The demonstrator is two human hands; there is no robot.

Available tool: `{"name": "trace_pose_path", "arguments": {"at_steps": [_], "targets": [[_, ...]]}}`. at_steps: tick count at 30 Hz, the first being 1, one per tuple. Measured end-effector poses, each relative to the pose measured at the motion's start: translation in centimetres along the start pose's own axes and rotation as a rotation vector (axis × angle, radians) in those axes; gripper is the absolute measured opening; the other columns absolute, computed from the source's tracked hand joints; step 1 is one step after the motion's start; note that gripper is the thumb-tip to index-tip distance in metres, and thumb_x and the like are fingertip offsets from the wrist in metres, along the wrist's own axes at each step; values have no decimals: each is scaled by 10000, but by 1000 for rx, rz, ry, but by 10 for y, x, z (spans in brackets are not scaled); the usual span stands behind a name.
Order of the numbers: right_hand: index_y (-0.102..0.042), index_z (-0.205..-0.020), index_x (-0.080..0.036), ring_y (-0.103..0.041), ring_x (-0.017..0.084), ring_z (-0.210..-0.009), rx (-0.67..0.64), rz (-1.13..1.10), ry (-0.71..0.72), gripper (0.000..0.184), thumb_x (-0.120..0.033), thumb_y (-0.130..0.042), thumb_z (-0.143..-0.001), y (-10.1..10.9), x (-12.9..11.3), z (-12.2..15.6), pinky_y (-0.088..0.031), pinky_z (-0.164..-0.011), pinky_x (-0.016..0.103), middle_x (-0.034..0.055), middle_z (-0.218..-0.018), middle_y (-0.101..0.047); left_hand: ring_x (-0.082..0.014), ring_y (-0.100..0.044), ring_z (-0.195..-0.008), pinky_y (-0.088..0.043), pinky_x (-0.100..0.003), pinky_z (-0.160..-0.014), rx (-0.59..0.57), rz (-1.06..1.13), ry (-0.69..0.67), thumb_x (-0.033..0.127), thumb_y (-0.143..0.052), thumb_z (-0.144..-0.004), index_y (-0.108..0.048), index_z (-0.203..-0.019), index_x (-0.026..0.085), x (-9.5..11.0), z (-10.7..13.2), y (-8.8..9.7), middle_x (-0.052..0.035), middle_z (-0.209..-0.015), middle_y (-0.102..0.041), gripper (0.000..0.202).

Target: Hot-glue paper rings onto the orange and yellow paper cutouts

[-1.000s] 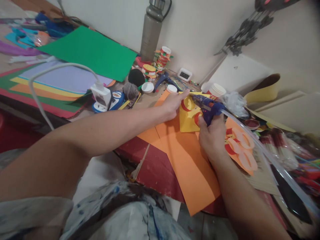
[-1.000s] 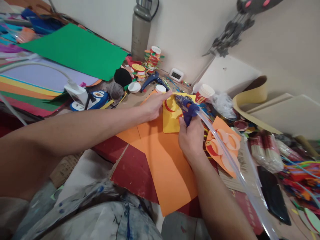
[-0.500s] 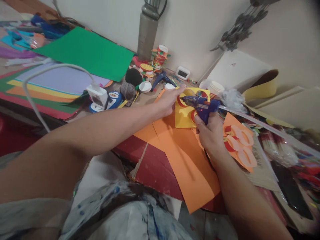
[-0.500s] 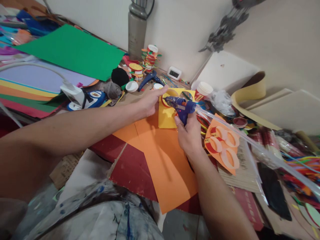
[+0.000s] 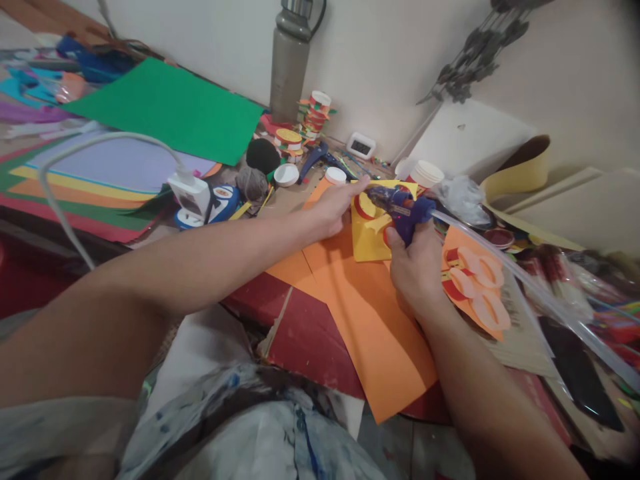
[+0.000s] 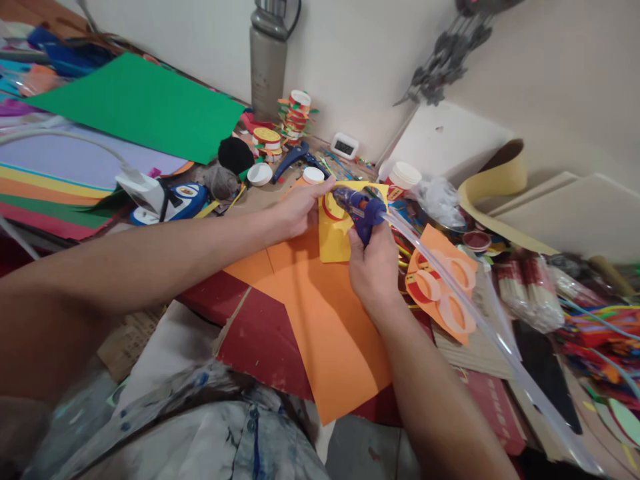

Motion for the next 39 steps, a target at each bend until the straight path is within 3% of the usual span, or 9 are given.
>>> {"name": "trace_pose_path", "arguments": {"at_steps": [7, 15, 19, 27, 33, 39], "targets": [[-651, -1242, -217, -704, 435, -1227, 29, 80, -54, 377, -447, -619, -946, 5, 8, -1, -508, -1143, 689, 235, -1295, -750, -244, -839, -1110, -645, -362, -1074, -30, -66, -50, 364, -776, -1047, -792, -958, 172, 4, 3, -2, -97, -1016, -887, 213], [-647, -1271, -229, -667, 438, -1313, 49, 49, -67, 398, -475, -625, -960, 7, 10, -1, -471, -1189, 706, 229, -1304, -732, -256, -835, -1124, -627, -364, -1092, 0, -46, -54, 318, -751, -1057, -757, -856, 176, 5, 4, -1, -105, -959, -877, 247], [-634, -1251, -220, -683, 447, -1270, 12, 48, -59, 408, -498, -638, -952, 2, 14, -2, -495, -1153, 705, 249, -1325, -728, -253, -836, -1132, -646, -357, -1058, -16, -35, -51, 322, -748, -1064, -780, -922, 180, 6, 8, -5, -98, -1016, -888, 203], [-632, -1264, -220, -723, 411, -1061, -22, 33, -11, 433, -504, -623, -937, 0, 5, -2, -554, -1043, 670, 197, -1155, -759, -241, -858, -1019, -661, -368, -1037, -57, -36, -25, 342, -772, -1052, -803, -967, 161, 4, 1, -4, -114, -1007, -887, 202], [-629, -1253, -233, -720, 405, -1097, 20, 29, -23, 416, -514, -629, -946, 6, 5, -1, -562, -1042, 622, 201, -1200, -769, -234, -848, -994, -645, -365, -1044, -55, -75, -134, 320, -733, -1072, -789, -917, 155, 22, 2, -4, -94, -941, -876, 232], [-643, -1188, -246, -709, 391, -1059, 25, 36, 2, 391, -579, -611, -986, 3, 7, 1, -554, -1048, 639, 169, -1098, -746, -165, -806, -814, -643, -281, -896, -64, -136, -148, 342, -782, -1040, -770, -883, 175, 26, 0, 1, -52, -879, -860, 230]]}}
Point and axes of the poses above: each hand's wrist, its own z-axis away from the middle knuckle, its own y-axis out of the back of the hand, x = y × z, the point moved 9 cm from there along -z, towards the middle knuckle
